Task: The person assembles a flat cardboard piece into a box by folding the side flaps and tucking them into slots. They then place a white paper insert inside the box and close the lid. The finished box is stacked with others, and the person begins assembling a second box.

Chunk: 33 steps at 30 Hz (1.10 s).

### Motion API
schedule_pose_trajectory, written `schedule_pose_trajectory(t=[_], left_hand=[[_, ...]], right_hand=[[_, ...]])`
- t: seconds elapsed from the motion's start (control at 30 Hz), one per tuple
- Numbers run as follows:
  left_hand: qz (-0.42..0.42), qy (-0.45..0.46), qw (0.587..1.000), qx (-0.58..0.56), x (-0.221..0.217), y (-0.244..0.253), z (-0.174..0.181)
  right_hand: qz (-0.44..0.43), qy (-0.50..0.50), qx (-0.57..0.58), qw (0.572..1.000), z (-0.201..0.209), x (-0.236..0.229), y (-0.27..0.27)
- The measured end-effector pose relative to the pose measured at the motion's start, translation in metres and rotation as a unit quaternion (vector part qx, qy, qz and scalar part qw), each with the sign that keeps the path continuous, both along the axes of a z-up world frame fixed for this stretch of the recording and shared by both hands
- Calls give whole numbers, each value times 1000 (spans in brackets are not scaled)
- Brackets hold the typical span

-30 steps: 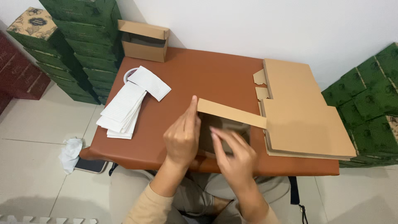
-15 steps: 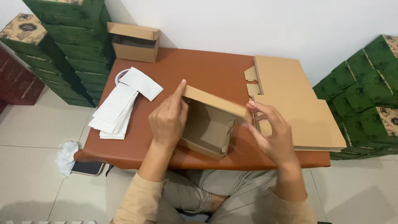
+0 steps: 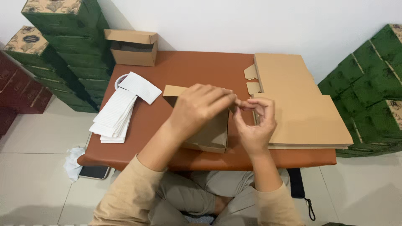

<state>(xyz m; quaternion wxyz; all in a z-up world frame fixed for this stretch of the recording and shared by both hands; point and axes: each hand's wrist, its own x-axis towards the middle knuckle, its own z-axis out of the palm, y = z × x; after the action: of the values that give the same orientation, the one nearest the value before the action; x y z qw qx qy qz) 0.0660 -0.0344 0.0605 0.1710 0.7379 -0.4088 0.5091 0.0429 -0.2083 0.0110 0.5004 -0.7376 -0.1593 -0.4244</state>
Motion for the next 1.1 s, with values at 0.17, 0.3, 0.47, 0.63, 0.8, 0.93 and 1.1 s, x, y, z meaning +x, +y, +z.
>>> schedule_pose_trajectory(t=[0.17, 0.3, 0.47, 0.63, 0.8, 0.93, 1.1], left_hand=[[-2, 113, 994, 6, 0, 3, 23], [5, 142, 989, 49, 10, 6, 24], [8, 193, 980, 45, 13, 8, 35], [9, 178, 983, 37, 20, 11, 31], [51, 146, 987, 47, 27, 8, 28], [69, 130, 986, 72, 34, 8, 23], [79, 84, 991, 61, 33, 9, 18]], right_hand=[[-13, -52, -63, 997, 12, 3, 10], [-37, -66, -106, 991, 5, 13, 12], [15, -20, -31, 999, 5, 27, 10], [106, 39, 52, 992, -1, 41, 13], [103, 31, 44, 993, 1, 38, 16], [85, 43, 18, 995, -3, 41, 17], [70, 15, 0, 997, 3, 40, 22]])
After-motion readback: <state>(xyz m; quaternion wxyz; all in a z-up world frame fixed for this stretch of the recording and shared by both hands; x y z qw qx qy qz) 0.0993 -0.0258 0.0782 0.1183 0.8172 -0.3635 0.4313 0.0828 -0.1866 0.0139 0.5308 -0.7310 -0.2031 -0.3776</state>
